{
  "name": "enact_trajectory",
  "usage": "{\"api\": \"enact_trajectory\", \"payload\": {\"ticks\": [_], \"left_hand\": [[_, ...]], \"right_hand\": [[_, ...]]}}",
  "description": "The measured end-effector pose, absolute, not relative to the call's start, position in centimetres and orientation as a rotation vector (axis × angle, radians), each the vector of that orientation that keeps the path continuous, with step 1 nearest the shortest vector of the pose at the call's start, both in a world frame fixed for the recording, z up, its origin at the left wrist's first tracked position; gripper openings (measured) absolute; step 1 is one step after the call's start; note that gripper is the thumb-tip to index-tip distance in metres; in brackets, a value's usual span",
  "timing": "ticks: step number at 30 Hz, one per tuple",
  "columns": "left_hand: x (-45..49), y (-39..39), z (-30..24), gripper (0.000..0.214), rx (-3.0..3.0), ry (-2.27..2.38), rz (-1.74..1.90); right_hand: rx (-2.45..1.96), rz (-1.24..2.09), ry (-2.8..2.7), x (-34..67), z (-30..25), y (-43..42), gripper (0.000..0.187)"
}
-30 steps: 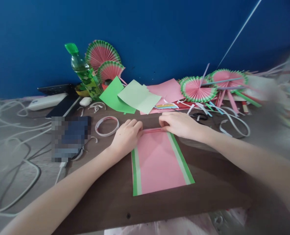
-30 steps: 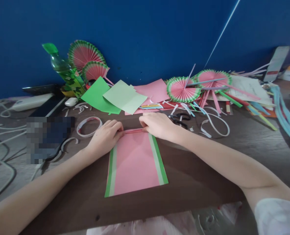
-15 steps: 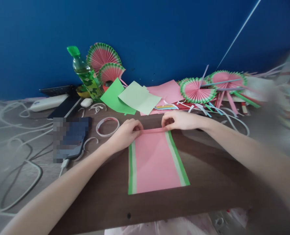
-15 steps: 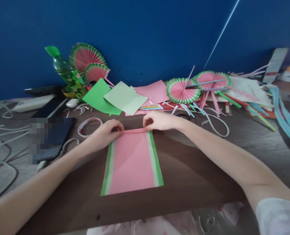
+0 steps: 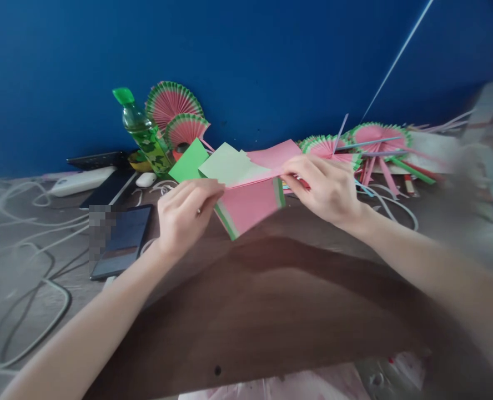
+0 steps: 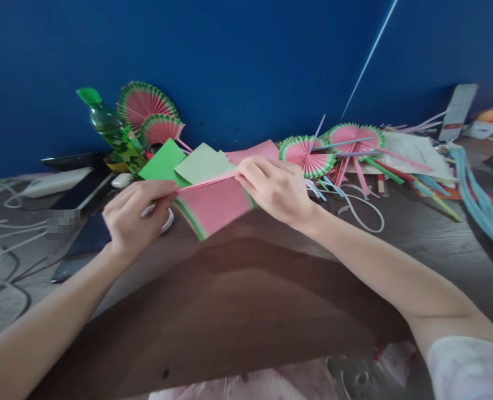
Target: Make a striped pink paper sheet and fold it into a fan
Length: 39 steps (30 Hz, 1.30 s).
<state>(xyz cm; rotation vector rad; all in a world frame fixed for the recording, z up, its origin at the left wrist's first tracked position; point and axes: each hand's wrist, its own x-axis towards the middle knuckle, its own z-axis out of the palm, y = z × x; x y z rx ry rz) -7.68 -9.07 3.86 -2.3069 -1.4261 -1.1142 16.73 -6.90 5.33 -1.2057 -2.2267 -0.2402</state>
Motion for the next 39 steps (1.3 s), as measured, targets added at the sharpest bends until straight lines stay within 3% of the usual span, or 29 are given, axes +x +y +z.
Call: {"api": "enact_trajectory", "payload": {"ticks": [4, 9, 12, 17, 21, 28, 39], "left_hand": [[-8.0, -9.1, 3.9, 0.015, -2.234, -1.251, -1.012], [-7.6, -8.7, 3.8, 0.014, -2.327, -1.384, -0.782], [-7.4, -8.3, 3.6, 0.009, -2.631, -1.64, -0.616], [-7.6, -7.5, 2.8, 0.009, -3.094, -1.94, -0.48], [-7.8, -7.1, 1.9, 0.012, -3.243, -1.975, -0.448], [-8.2, -6.8, 1.8, 0.022, -3.417, -1.906, -0.29], [-8.1, -7.0, 1.5, 0.016, -3.309, -1.802, -0.208]], "right_hand": [[-1.203, -0.377, -2.256, 16.7, 5.5, -7.5, 0.033], [-1.114, -0.286, -2.457, 17.1, 5.2, -6.4, 0.031], [-1.088, 0.025, -2.592, 17.2, 5.2, -5.6, 0.022], [-1.132, 0.822, -2.623, 17.3, 4.2, -4.4, 0.014], [-1.108, 1.127, -2.609, 17.4, 2.9, -3.6, 0.013], [-1.09, 1.203, -2.698, 17.3, 2.2, -3.2, 0.014], [-1.092, 1.233, -2.723, 17.2, 1.9, -3.3, 0.013]]}}
